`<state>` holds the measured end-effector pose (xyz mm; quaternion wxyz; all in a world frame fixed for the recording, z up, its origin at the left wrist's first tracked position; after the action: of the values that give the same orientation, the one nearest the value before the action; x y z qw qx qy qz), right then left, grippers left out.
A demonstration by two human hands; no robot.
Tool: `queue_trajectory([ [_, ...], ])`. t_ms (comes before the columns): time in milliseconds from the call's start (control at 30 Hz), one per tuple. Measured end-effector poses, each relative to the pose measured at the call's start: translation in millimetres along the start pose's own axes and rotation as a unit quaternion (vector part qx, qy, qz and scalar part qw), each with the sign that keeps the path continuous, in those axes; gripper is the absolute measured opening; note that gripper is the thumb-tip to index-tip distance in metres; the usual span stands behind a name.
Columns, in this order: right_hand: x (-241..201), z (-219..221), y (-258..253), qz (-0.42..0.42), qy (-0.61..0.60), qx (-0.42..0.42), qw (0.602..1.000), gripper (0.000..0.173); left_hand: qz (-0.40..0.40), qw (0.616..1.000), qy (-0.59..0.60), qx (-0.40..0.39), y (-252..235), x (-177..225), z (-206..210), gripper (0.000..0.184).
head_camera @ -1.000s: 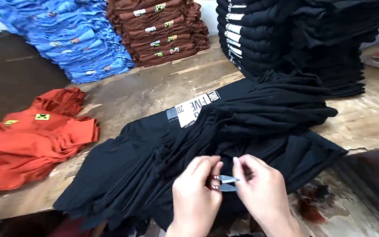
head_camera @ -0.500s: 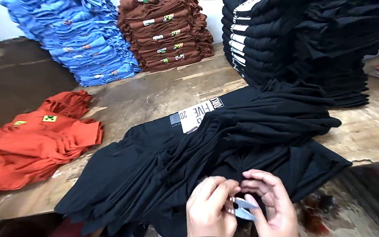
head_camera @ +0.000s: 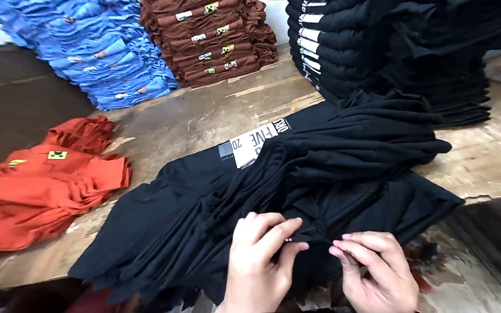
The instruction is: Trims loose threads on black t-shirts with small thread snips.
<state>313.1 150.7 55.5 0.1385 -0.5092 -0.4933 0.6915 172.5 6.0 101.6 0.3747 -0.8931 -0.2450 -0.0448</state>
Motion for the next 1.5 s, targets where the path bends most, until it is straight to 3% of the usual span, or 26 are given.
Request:
queue_trajectory([
  [133,-2.5,6.4,-2.4,-0.006,0.001,-0.007,1.000,0.010,0.040,0.999,-0.017,-0.021,-3.2,14.5,13.0,0.017],
  [300,-5.5,3.2,-7.3,-0.035,0.046,-0.059,0.997,0.010,0.093,0.992,-0.085,0.009,-0.2,23.7,3.5,0.016],
  [433,-9.7,13.1,-8.4,-0.085,0.007,-0.174,0.981,0.010,0.116,0.985,-0.122,0.024,2.7,30.1,0.2,0.012],
  [533,0.0,12.7,-32.3,-0.068,-0.042,-0.246,0.966,0.043,0.046,0.994,-0.097,0.036,-3.6,15.7,-7.7,0.020],
  [600,4.7,12.8,-60.8,-0.043,-0.009,-0.204,0.978,0.040,-0.012,0.996,-0.079,0.042,-9.6,0.9,-14.0,0.027],
  [667,3.8,27.8,-86.4,-0.052,0.051,-0.152,0.986,0.022,-0.050,0.994,-0.082,0.056,-15.3,-11.6,-17.1,0.029],
  [800,15.6,72.8,-105.3,-0.055,0.122,-0.169,0.976,0.022,-0.086,0.989,-0.104,0.066,-24.2,-26.7,-12.4,0.031],
  [933,23.6,53.6,-100.4,0.028,-0.112,-0.099,0.988,0.006,-0.081,0.992,-0.074,0.057,-26.9,-33.1,-16.6,0.029],
  [1067,40.9,17.3,-77.3,0.166,-0.343,-0.032,0.924,0.008,-0.043,0.998,-0.022,0.037,-29.2,-28.7,-23.6,0.028],
  [1167,50.5,-0.9,-60.7,0.221,-0.405,0.024,0.887,0.008,-0.001,0.999,-0.013,0.036,-35.3,-11.3,-24.3,0.026],
  [1367,44.9,-7.1,-54.7,0.217,-0.397,0.048,0.890,0.008,0.151,0.981,-0.082,0.090,-50.0,46.3,-4.1,0.019],
  [1500,40.2,-10.7,-51.1,0.188,-0.363,0.036,0.912,0.009,0.206,0.968,-0.105,0.099,-57.2,56.5,8.8,0.017],
])
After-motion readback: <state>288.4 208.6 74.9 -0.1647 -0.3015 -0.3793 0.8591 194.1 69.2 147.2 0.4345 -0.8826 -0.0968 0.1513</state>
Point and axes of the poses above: each hand's wrist, its own y-axis away from the middle knuckle, its own z-axis out of the palm, x = y × z, the point moved 8 cm from there along -y, towards the middle knuckle, and after that the axes turned 15 degrees about -y, right-handed, at the moved point
